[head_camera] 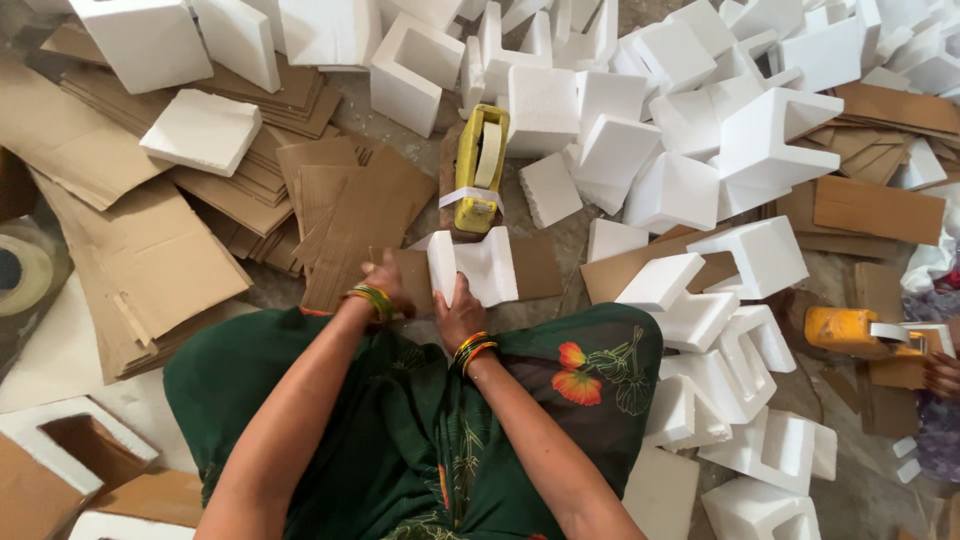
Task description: The person sits on the floor and assembles protective packaging units by placing white foam pieces onto flat cardboard sheets. They use a handheld tape dispenser to secure the foam to the cardboard, then place the completed units aside. The process is repeated continuously with materials from surrounding piles.
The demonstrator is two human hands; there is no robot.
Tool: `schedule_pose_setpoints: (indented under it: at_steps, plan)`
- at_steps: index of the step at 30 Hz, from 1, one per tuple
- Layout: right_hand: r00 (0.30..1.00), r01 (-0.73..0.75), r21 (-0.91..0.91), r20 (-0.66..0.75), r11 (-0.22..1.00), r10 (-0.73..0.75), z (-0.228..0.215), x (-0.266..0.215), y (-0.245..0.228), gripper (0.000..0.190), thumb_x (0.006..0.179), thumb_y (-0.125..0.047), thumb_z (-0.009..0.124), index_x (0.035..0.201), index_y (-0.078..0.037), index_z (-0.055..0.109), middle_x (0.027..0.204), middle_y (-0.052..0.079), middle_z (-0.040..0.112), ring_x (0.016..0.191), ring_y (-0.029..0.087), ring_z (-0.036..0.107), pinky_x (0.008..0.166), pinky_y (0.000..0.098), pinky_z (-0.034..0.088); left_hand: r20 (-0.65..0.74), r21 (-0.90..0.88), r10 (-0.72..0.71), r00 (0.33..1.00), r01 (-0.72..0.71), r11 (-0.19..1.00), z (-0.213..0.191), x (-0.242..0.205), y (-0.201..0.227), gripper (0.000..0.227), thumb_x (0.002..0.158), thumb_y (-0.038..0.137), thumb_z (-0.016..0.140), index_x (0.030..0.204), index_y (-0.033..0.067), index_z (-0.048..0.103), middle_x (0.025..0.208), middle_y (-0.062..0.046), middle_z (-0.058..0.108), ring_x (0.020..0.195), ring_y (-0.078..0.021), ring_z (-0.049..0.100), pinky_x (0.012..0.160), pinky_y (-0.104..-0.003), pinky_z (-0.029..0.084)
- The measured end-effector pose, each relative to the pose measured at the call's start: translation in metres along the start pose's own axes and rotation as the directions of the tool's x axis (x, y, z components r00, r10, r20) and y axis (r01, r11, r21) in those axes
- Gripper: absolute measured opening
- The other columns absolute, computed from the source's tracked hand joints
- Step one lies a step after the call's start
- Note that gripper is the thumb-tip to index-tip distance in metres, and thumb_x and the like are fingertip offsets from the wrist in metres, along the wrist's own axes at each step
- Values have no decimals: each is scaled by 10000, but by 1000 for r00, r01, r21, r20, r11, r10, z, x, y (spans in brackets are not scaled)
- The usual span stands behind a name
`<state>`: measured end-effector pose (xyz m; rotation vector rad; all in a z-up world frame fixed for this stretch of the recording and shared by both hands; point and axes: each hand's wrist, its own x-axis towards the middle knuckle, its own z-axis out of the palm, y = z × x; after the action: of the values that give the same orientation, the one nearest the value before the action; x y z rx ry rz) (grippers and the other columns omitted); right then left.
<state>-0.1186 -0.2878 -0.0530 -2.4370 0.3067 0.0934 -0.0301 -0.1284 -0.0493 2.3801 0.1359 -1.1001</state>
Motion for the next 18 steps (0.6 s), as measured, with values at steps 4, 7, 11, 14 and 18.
schedule_pose_setpoints:
  at_steps: [4, 7, 11, 14, 18]
  plan:
    - [995, 96, 161, -13, 982, -95, 0, 0, 3, 526, 1029, -402, 557, 1414, -45, 515, 1045, 305, 705, 958, 510, 650, 813, 582, 509, 8, -583, 216, 976, -171, 794, -3, 11, 1, 1038, 767, 73, 662, 1618, 109, 68, 1231, -366, 635, 1046, -450, 712, 840, -507, 606]
    - [987, 100, 265, 95, 959, -129, -2, -3, 7, 556, 1015, -476, 542, 1328, -16, 539, 991, 291, 712, 954, 481, 673, 818, 549, 530, -182, -483, 432, 883, -463, 743, 11, 19, 6, 1102, 720, -18, 721, 1589, 111, 55, 1210, -320, 654, 1105, -424, 672, 856, -488, 584]
    - [972, 137, 60, 183, 989, -146, -2, 9, 17, 590, 930, -463, 610, 1235, 38, 538, 961, 298, 709, 924, 480, 688, 808, 530, 559, -128, -400, 398, 908, -415, 817, 1, -9, 15, 1089, 719, -1, 710, 1597, 224, 106, 1301, -234, 601, 1154, -390, 683, 934, -510, 602]
    - [924, 162, -40, 357, 986, -137, 4, 16, 29, 554, 957, -409, 599, 1245, 61, 542, 948, 310, 697, 929, 478, 685, 827, 524, 565, -580, 746, 745, 330, -152, 648, 21, -45, 31, 972, 563, 302, 733, 1484, 380, 435, 1343, -248, 622, 1232, -496, 605, 1084, -617, 381]
    - [784, 325, 59, 542, 944, -303, -1, -14, 55, 454, 900, -343, 664, 1106, 62, 644, 953, 305, 705, 923, 458, 699, 821, 517, 562, -147, 844, 875, 461, -403, 354, 52, -48, 28, 162, 810, 279, 664, 928, 170, 687, 1218, -121, 698, 1174, -273, 667, 1113, -468, 369]
